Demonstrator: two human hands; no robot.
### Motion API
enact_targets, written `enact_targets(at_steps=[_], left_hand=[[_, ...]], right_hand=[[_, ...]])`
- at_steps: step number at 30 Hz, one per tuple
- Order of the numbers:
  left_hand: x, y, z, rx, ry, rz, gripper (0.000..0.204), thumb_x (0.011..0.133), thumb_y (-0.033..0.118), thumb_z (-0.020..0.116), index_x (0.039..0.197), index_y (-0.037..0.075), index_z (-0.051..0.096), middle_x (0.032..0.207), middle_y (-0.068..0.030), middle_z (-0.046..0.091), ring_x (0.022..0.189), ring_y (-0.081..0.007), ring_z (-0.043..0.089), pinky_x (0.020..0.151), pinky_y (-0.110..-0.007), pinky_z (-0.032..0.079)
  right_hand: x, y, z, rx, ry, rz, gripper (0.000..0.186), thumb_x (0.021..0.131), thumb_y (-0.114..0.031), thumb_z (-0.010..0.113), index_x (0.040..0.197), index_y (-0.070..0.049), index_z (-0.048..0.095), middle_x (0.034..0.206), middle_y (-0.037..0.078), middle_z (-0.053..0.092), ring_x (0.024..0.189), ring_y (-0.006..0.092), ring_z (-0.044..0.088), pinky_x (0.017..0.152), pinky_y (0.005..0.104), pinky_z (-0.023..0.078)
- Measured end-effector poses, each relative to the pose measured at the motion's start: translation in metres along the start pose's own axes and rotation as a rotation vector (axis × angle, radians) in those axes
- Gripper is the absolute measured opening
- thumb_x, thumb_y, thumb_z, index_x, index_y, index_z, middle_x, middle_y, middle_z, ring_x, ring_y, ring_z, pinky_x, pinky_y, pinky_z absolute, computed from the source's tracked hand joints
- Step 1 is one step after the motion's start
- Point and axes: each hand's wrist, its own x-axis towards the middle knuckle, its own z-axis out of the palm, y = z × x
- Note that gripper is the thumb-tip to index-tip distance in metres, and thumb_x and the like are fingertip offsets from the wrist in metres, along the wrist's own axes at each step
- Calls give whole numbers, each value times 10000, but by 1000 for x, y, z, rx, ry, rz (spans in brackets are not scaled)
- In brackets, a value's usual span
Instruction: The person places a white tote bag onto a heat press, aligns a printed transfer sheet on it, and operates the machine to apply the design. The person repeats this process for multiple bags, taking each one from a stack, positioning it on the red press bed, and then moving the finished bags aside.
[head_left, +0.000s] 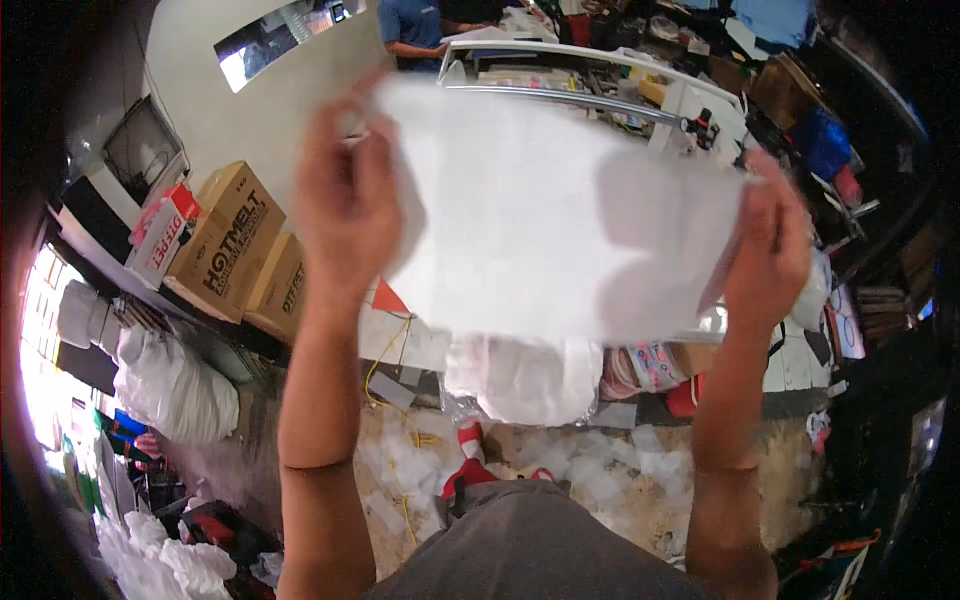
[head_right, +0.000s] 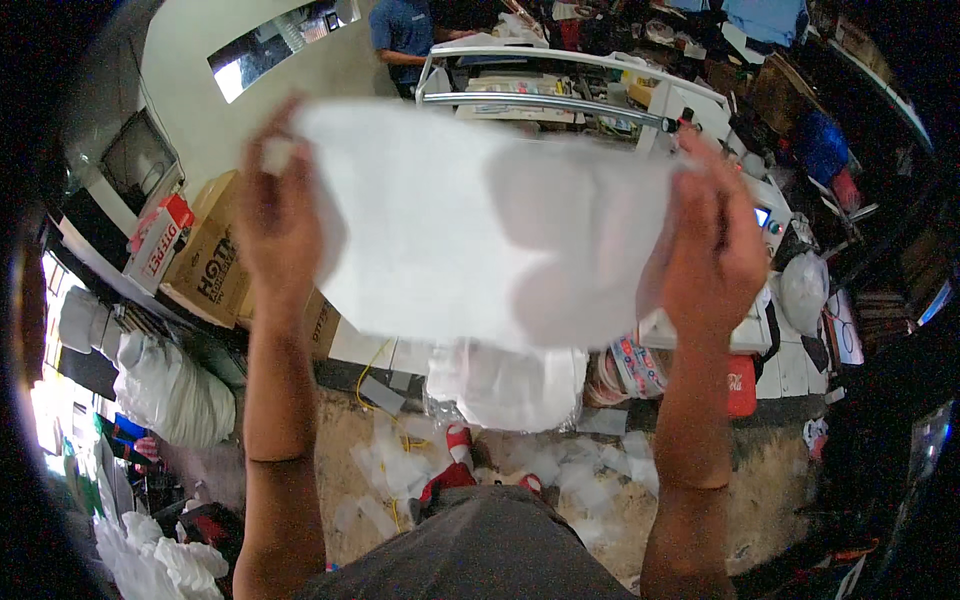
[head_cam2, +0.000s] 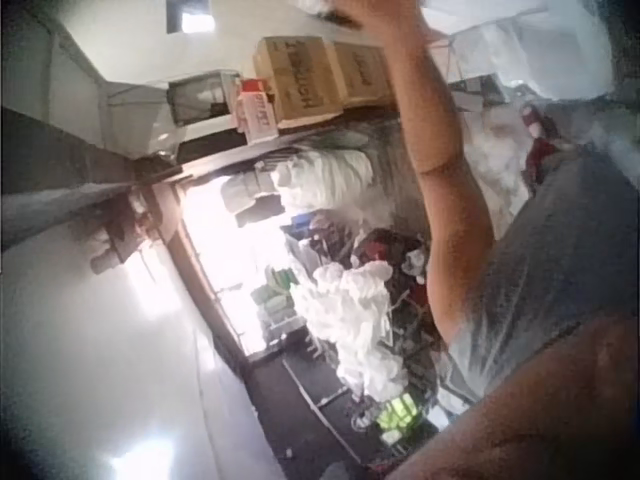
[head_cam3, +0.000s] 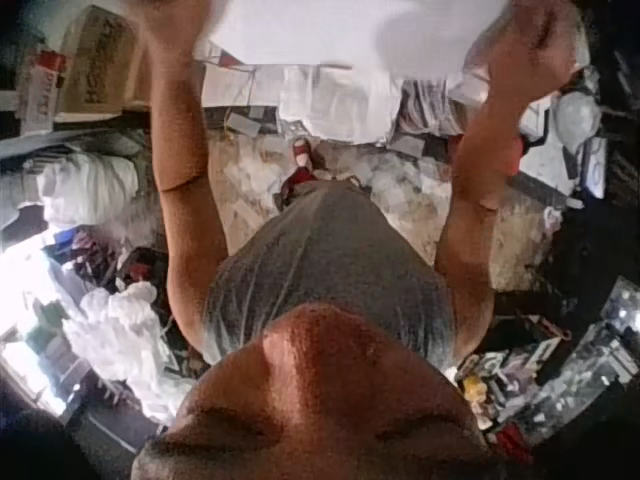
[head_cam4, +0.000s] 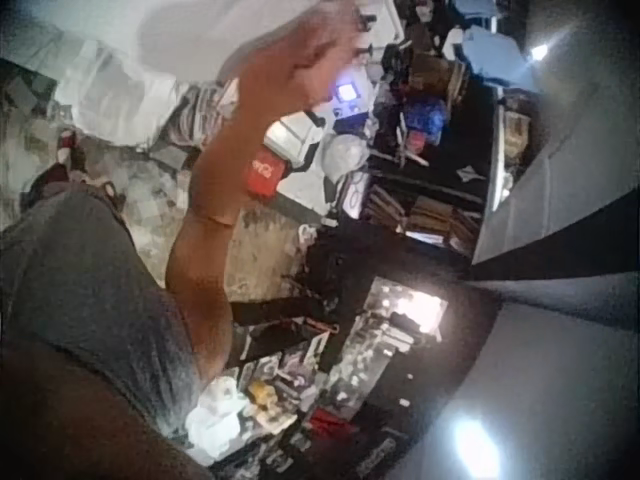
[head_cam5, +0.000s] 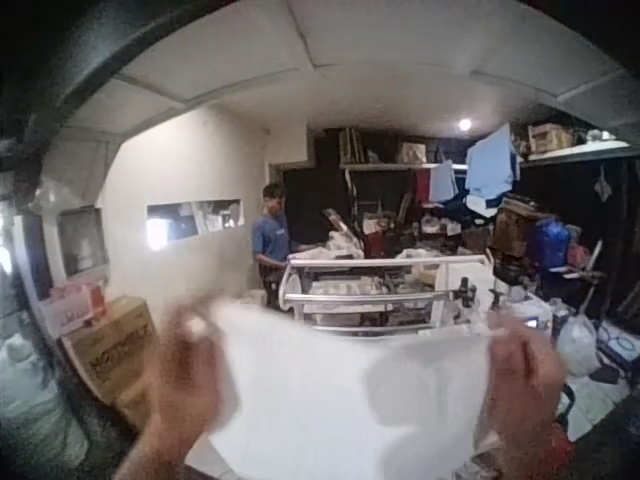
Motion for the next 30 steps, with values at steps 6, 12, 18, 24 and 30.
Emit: enact_targets(at_steps=[6, 12, 18, 24, 30], left_hand=[[133, -79, -26, 186, 513, 840, 394, 909, -67, 458, 1291, -16, 539, 1193, -168, 636, 948, -188, 577, 855, -281, 449], [-8, -349, 84, 724, -651, -297, 464, 980, 197, 457, 1441, 152, 486, 1244, -280, 551, 1113, -418, 601, 911, -497, 525], [-190, -369, 73, 555, -879, -656, 548, 903, 158, 517, 1451, 149, 484, 1256, -217, 552, 1073, -405, 620, 899, -502, 526], [-189, -381, 62, 522, -823, -617, 568, 899, 155, 536, 1463, 164, 465, 1157, -185, 564, 1023, -399, 621, 858, -496, 528], [-191, -380, 67, 481, -737, -524, 528, 927, 113, 513, 1453, 115, 467, 1172, -190, 562, 1026, -391, 609, 845, -495, 524]], right_hand=[[76, -28, 119, 266, 323, -155, 329, 1031, -255, 570, 1296, -77, 652, 1200, 101, 707, 985, 138, 677, 850, 304, 553], [-85, 127, 324, -257, -689, 419, 275, 971, -177, 491, 1134, -4, 630, 1042, 260, 669, 934, 444, 649, 865, 514, 521], [-284, 144, 318, -148, -822, 535, 291, 932, -115, 523, 1171, -46, 673, 1105, 192, 693, 1019, 382, 645, 920, 459, 502], [-287, 131, 320, -67, -661, 502, 262, 921, -104, 564, 1155, -37, 661, 1086, 187, 687, 1028, 387, 629, 925, 465, 489], [-294, 140, 313, -110, -683, 526, 315, 895, -96, 620, 1201, -19, 634, 1187, 198, 632, 1082, 377, 584, 948, 432, 464]])
